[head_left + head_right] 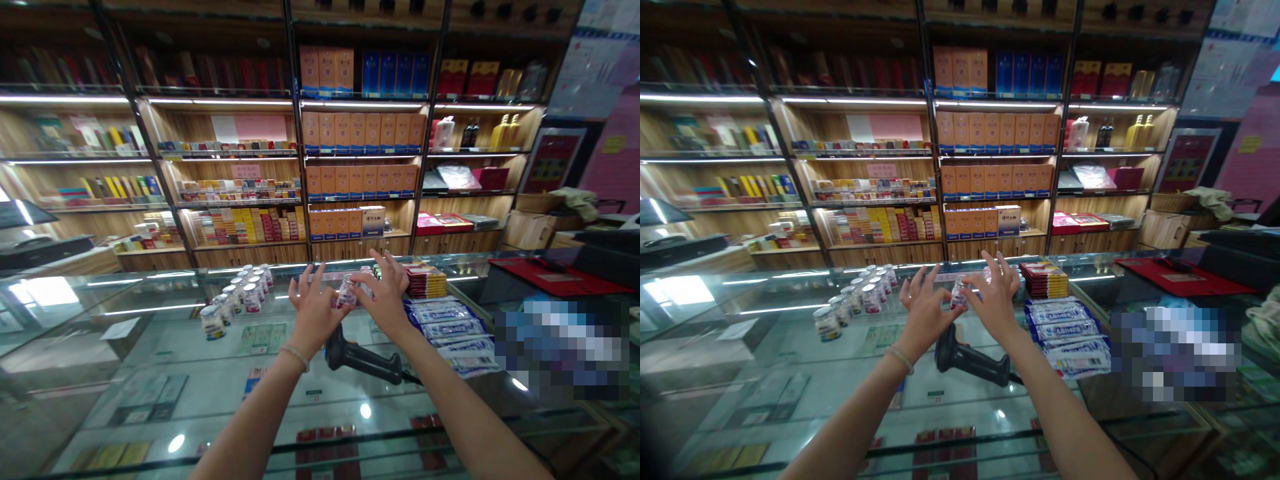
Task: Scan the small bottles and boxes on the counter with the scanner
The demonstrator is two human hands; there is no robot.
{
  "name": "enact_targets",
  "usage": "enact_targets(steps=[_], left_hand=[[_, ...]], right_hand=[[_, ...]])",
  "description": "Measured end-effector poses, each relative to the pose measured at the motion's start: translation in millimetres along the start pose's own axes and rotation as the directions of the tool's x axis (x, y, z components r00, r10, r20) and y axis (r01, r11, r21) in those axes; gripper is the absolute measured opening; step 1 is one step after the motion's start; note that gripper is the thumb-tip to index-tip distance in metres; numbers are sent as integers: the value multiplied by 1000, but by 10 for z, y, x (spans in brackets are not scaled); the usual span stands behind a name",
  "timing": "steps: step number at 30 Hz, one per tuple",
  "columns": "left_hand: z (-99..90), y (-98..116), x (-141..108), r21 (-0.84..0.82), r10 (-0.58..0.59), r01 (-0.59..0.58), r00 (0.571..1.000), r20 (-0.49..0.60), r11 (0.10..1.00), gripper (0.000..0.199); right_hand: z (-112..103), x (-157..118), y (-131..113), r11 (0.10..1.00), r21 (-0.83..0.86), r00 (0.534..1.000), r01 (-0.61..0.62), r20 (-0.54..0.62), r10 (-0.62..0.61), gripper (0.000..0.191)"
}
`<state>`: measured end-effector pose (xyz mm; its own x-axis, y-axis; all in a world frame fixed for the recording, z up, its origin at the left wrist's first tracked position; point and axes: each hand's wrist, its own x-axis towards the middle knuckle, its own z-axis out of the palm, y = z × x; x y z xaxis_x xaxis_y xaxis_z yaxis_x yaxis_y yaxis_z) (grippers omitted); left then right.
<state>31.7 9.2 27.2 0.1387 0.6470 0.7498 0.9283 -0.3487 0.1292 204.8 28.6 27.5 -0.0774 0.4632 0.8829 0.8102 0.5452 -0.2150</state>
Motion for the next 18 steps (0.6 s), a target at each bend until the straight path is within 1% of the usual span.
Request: enact_targets(steps=[3, 5, 8, 11, 14, 18], left_hand=[[4, 2, 56, 3, -30, 30, 999, 14, 1000, 26], [5, 3, 121, 8, -34, 33, 999, 29, 999, 25], [28, 2, 234, 27, -19, 17, 997, 71, 999, 26], [93, -5, 342, 49, -32, 26, 991, 127, 998, 28], [183, -27, 443, 56, -36, 26, 983, 182, 998, 29], [289, -81, 586, 56, -30, 15, 964, 263, 998, 28]], right_hand=[[-21, 81, 21, 1000, -7, 1000, 17, 19, -17, 15], [-52, 168, 51, 998, -22, 997, 53, 54, -52, 15], [-108, 304, 106, 993, -47, 986, 108, 133, -101, 16], [-148, 405, 160, 991, -56, 969, 119, 226, -103, 23], [-154, 475, 224, 993, -55, 938, 108, 338, -83, 36], [-110, 590, 347, 994, -65, 877, 85, 478, -44, 53]])
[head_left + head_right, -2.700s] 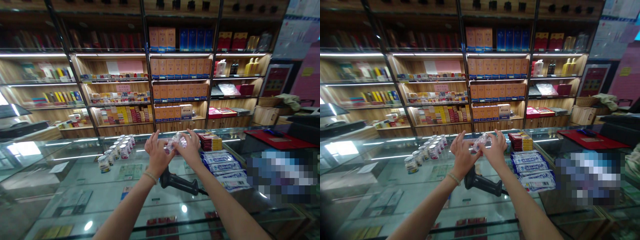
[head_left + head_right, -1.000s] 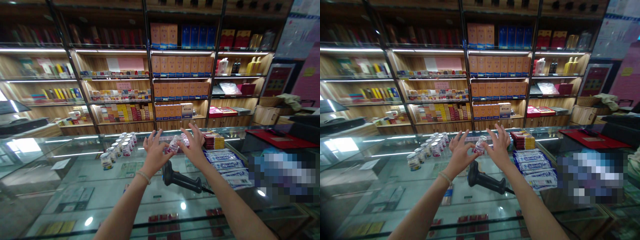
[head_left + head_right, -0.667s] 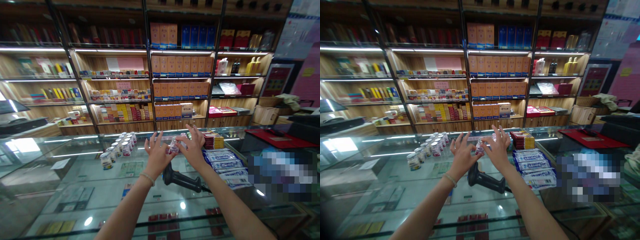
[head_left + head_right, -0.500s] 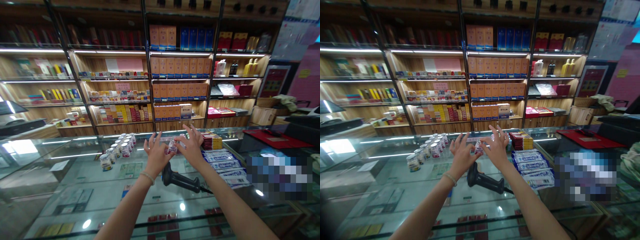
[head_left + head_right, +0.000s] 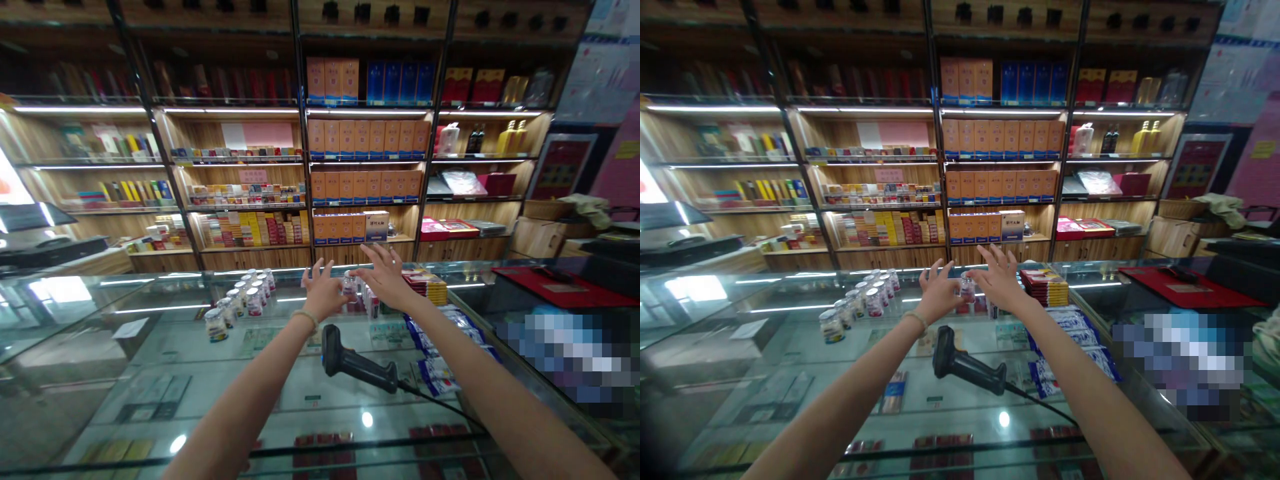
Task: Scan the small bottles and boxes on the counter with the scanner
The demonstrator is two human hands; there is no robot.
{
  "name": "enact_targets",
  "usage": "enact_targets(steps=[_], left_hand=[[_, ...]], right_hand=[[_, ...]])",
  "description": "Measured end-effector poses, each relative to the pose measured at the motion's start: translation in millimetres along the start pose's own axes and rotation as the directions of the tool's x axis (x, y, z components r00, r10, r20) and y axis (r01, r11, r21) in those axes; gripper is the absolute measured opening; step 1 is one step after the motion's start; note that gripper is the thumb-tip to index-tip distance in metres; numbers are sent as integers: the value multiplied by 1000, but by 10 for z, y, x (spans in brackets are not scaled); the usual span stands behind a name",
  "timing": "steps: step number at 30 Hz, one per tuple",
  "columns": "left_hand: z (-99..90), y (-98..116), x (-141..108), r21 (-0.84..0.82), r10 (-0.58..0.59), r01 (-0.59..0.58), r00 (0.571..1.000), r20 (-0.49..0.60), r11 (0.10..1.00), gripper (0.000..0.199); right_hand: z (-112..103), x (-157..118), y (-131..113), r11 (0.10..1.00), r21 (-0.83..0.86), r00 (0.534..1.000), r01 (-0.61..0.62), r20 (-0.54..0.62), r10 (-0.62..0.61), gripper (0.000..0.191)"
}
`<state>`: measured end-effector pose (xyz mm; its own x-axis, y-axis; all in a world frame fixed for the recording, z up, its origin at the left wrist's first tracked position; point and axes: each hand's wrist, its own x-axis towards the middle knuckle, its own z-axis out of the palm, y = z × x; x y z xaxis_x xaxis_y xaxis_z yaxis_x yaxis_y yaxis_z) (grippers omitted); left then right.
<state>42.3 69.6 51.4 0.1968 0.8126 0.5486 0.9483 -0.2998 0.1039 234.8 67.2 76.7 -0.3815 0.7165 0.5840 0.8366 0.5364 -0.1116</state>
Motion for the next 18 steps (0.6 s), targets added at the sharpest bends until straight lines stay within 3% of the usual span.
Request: enact_targets(steps=[5, 11, 14, 18], left_hand=[[130, -71, 163, -8, -22, 23, 999, 37, 1000, 26], [463, -200, 227, -9, -4, 5, 998, 63, 1000, 32], [604, -250, 222, -4, 20, -19, 995, 100, 1000, 36], [696, -259, 178, -13, 54, -53, 992, 110, 999, 32]], right_hand=[[-12, 211, 142, 1000, -25, 990, -13, 143, 17, 60], [46, 337, 176, 999, -23, 958, 22, 286, -14, 66], [137, 308, 191, 996, -54, 953, 76, 297, -56, 66], [307, 212, 252, 978, -124, 967, 166, 216, -136, 54]])
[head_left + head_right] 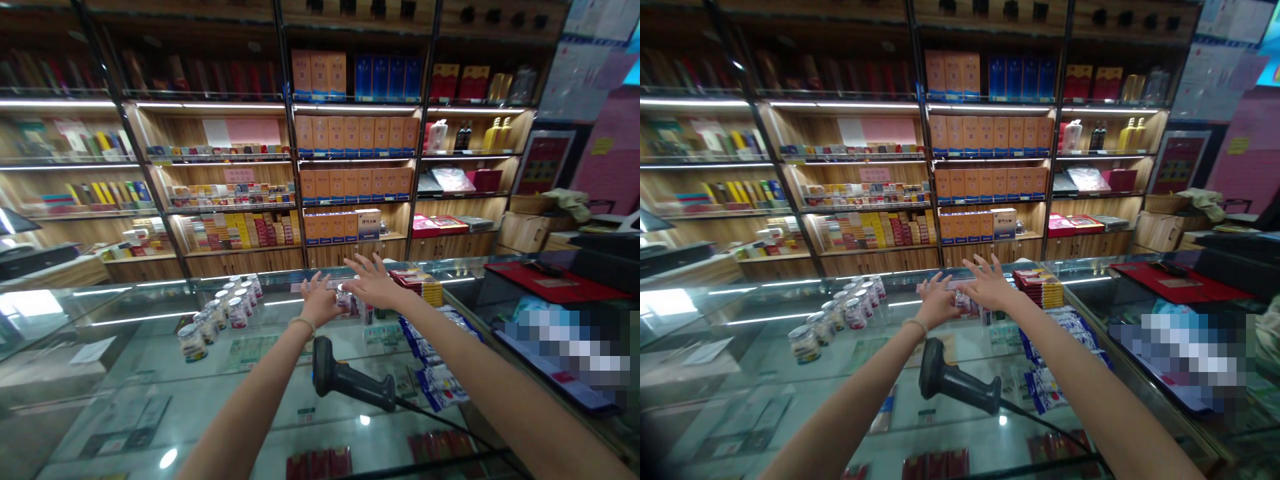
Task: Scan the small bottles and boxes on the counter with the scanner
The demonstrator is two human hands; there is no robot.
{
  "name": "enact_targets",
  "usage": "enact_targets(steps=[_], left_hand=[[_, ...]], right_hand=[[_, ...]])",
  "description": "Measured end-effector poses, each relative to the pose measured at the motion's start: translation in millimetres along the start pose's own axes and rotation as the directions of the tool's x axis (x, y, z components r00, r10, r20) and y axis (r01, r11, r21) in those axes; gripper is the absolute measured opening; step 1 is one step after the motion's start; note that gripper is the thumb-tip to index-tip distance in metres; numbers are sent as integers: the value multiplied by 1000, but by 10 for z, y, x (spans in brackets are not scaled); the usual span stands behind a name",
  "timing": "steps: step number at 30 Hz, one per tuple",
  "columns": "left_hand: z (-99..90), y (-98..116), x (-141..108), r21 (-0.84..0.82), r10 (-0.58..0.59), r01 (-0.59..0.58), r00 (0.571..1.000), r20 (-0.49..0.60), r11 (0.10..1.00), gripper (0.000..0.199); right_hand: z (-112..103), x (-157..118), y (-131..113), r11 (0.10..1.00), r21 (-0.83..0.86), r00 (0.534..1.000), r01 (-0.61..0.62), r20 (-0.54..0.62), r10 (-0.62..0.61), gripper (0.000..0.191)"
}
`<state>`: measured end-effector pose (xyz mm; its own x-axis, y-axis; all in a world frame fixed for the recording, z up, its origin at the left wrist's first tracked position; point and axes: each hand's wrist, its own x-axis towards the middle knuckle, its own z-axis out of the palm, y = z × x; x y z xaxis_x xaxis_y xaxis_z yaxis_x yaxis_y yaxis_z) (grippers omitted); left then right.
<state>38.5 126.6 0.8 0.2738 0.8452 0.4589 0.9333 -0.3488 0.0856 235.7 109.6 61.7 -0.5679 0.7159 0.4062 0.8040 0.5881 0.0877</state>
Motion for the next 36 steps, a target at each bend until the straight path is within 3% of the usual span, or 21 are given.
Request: enact_targets(steps=[4, 7, 13, 19, 23, 29, 36], left_hand=[[41, 20, -64, 4, 27, -26, 999, -25, 1000, 30], [67, 28, -103, 14, 50, -49, 997, -57, 999, 32], [72, -37, -130, 49, 57, -55, 997, -48, 997, 34], [-87, -151, -184, 74, 113, -100, 973, -200, 992, 57], [-143, -194, -218, 102, 198, -180, 956, -215, 978, 65], [-88, -210, -223, 106, 237, -220, 954, -184, 970, 60], [-13, -220, -199, 109, 222, -205, 958, -179, 973, 55]], right_hand=[[195, -71, 32, 992, -80, 987, 97, -122, -106, 37], [275, -102, 38, 983, -125, 975, 138, -156, -156, 36], [304, -133, 25, 985, -131, 976, 113, -171, -134, 40], [373, -182, -3, 990, -124, 973, 63, -213, -88, 49], [396, -232, -60, 987, -154, 960, 38, -268, -78, 47], [409, -262, -122, 985, -175, 952, 8, -301, -61, 39], [411, -254, -95, 986, -167, 959, 22, -274, -68, 45]])
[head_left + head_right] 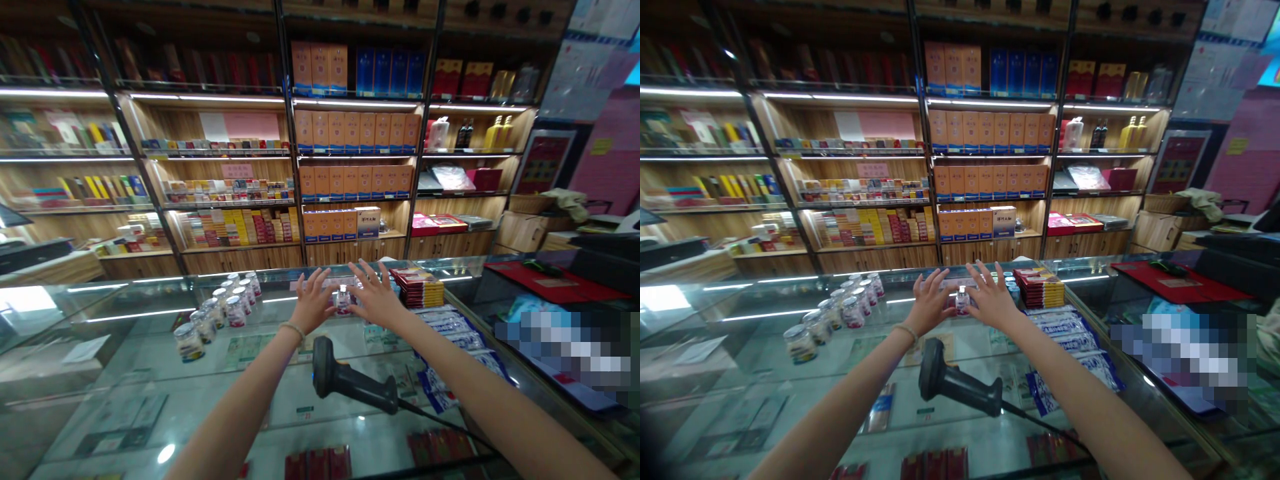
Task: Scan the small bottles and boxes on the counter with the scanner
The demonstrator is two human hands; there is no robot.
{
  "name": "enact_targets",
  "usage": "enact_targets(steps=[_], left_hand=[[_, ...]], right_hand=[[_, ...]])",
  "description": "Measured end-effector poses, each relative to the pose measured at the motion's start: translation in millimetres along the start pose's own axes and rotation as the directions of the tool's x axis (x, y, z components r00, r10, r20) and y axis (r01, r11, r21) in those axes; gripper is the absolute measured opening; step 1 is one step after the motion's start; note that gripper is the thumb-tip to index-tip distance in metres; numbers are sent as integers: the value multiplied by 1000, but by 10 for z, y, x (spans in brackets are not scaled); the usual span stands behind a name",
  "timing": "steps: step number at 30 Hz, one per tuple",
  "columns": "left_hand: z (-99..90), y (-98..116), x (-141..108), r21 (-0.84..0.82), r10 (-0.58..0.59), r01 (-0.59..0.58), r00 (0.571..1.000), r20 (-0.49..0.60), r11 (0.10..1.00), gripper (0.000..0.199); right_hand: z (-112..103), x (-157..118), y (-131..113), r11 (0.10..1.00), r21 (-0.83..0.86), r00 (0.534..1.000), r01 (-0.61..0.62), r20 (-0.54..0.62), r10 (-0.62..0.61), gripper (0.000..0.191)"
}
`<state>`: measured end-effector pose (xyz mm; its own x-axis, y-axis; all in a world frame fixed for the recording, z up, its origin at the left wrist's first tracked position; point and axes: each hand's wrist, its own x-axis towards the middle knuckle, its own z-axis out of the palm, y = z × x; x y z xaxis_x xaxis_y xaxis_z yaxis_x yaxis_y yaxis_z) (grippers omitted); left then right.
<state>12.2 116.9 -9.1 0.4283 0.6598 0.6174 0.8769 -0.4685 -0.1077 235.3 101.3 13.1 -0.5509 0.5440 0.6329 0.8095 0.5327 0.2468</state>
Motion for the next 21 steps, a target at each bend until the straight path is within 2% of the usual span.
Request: enact_targets(steps=[10, 21], left_hand=[[126, -24, 101, 14, -39, 39, 999, -2, 999, 53], [212, -72, 273, 20, -53, 53, 999, -5, 998, 50]], right_hand=[[48, 80, 140, 1000, 24, 997, -12, 70, 11, 49], [178, 239, 272, 1000, 6, 996, 29, 80, -29, 55]])
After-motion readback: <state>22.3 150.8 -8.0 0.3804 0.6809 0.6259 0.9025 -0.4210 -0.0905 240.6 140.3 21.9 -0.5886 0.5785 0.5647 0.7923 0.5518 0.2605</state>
